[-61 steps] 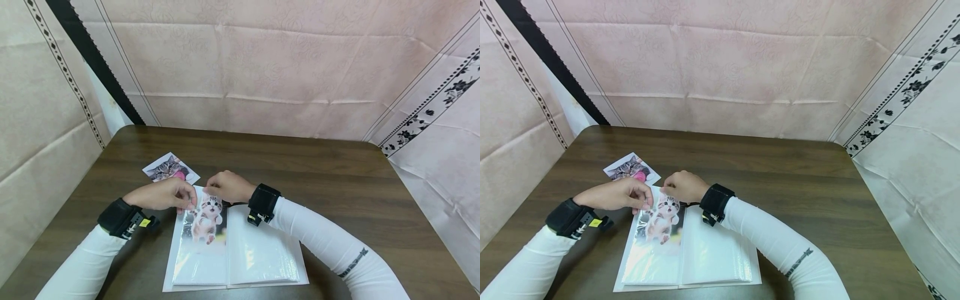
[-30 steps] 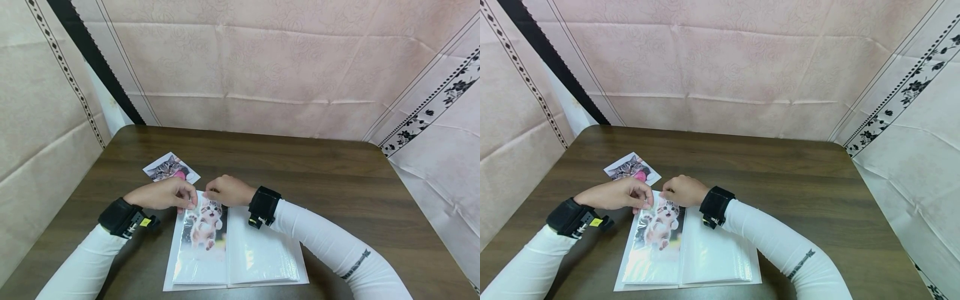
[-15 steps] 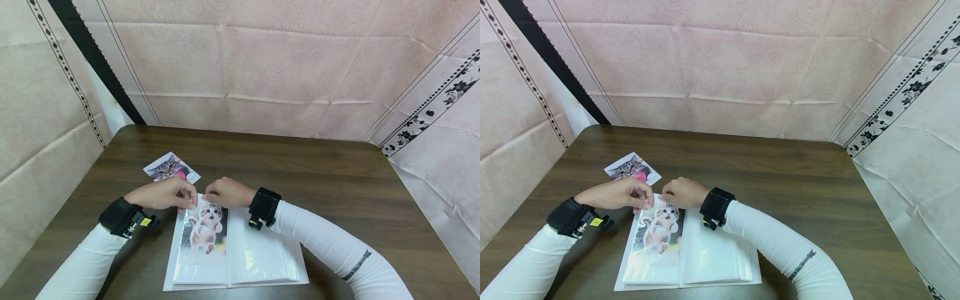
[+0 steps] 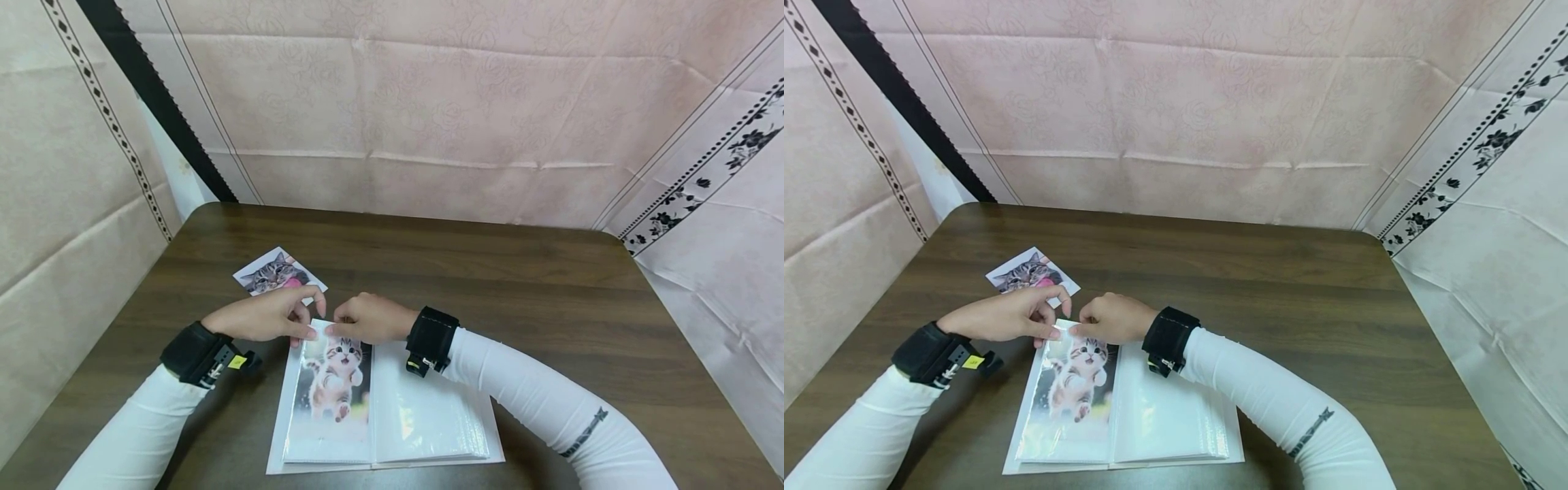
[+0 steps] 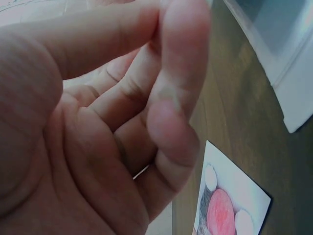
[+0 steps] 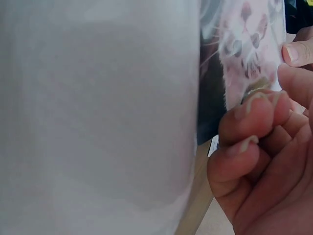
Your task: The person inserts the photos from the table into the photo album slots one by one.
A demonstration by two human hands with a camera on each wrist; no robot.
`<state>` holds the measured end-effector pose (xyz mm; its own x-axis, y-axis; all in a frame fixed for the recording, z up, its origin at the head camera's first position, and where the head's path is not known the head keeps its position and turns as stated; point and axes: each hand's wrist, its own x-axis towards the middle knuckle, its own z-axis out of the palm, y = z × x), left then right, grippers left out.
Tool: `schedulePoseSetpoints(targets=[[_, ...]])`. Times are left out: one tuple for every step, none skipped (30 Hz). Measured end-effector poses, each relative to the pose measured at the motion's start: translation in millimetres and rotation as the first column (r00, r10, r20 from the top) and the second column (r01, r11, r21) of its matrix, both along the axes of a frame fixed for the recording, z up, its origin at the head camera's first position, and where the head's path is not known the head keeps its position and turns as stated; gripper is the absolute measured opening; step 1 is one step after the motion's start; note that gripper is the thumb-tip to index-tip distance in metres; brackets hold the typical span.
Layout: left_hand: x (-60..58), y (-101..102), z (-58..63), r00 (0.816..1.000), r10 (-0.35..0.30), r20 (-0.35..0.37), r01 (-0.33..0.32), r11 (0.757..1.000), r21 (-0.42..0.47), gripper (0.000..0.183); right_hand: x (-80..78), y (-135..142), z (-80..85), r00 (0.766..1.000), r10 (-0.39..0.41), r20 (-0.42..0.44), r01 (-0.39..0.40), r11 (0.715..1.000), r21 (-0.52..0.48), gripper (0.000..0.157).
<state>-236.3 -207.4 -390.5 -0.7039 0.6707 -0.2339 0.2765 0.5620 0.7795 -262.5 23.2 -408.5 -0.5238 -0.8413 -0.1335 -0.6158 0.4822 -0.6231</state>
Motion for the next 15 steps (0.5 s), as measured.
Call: schedulePoseSetpoints(targets=[[-0.1, -0.1, -0.2, 1.000, -0.003, -0.001, 0.003, 1.000, 0.000, 0.040, 0.3, 0.0, -0.1, 1.000, 0.001, -0.002, -0.001, 1.000, -0.001, 0.024], [-0.2, -0.3, -0.4, 1.000, -0.006, -0.005, 0.006, 1.000, 0.000, 0.040, 0.8, 0.0, 0.2, 1.000, 0.002, -0.003, -0.002, 1.000, -0.001, 0.025], [-0.4, -0.5, -0.6, 1.000, -0.011, -0.006, 0.011, 1.000, 0.001, 0.040, 1.4, 0.1, 0.6, 1.000, 0.003, -0.005, -0.003, 1.000, -0.002, 0.025], [-0.6, -0.5, -0.8, 1.000, -0.016, -0.011, 0.016, 1.000, 0.002, 0.038, 2.0, 0.2, 1.0, 1.000, 0.005, -0.008, -0.005, 1.000, -0.002, 0.025], [-0.8, -0.6, -0.9, 1.000, -0.021, -0.016, 0.021, 1.000, 0.000, 0.036, 2.5, 0.2, 1.3, 1.000, 0.007, -0.010, -0.007, 1.000, -0.002, 0.025], [-1.0, -0.5, -1.0, 0.999, -0.026, -0.021, 0.026, 1.000, -0.001, 0.033, 3.0, 0.2, 1.2, 1.000, 0.009, -0.013, -0.009, 1.000, -0.002, 0.025], [-1.3, -0.5, -1.1, 0.999, -0.029, -0.025, 0.029, 1.000, 0.000, 0.031, 3.5, 0.2, 1.2, 1.000, 0.010, -0.015, -0.010, 1.000, -0.001, 0.025], [-1.5, -0.5, -1.2, 0.999, -0.031, -0.029, 0.031, 1.000, -0.001, 0.029, 4.2, 0.2, 1.7, 1.000, 0.011, -0.015, -0.011, 1.000, 0.000, 0.025], [-1.7, -0.4, -1.3, 0.999, -0.032, -0.031, 0.032, 0.999, -0.001, 0.027, 4.7, 0.3, 1.6, 1.000, 0.012, -0.014, -0.012, 1.000, 0.000, 0.025], [-1.9, -0.4, -1.4, 0.999, -0.033, -0.032, 0.033, 0.999, 0.000, 0.026, 4.9, 0.3, 1.5, 1.000, 0.013, -0.013, -0.014, 1.000, -0.001, 0.025], [-2.0, -0.3, -1.4, 0.999, -0.033, -0.032, 0.033, 0.999, 0.001, 0.024, 5.1, 0.3, 1.5, 1.000, 0.015, -0.012, -0.015, 1.000, -0.001, 0.025], [-2.1, -0.3, -1.5, 0.999, -0.034, -0.033, 0.034, 0.999, 0.001, 0.024, 5.4, 0.3, 1.6, 1.000, 0.017, -0.012, -0.017, 1.000, -0.001, 0.025], [-2.2, -0.3, -1.5, 0.999, -0.034, -0.032, 0.034, 0.999, 0.002, 0.023, 5.8, 0.3, 2.1, 1.000, 0.019, -0.009, -0.019, 1.000, -0.001, 0.025], [-2.2, -0.3, -1.5, 0.999, -0.033, -0.030, 0.033, 0.999, 0.003, 0.023, 6.0, 0.3, 2.3, 1.000, 0.021, -0.008, -0.021, 1.000, -0.001, 0.025], [-2.2, -0.3, -1.5, 0.999, -0.032, -0.028, 0.033, 0.999, 0.005, 0.022, 6.2, 0.3, 2.4, 1.000, 0.023, -0.008, -0.023, 1.000, 0.000, 0.025]])
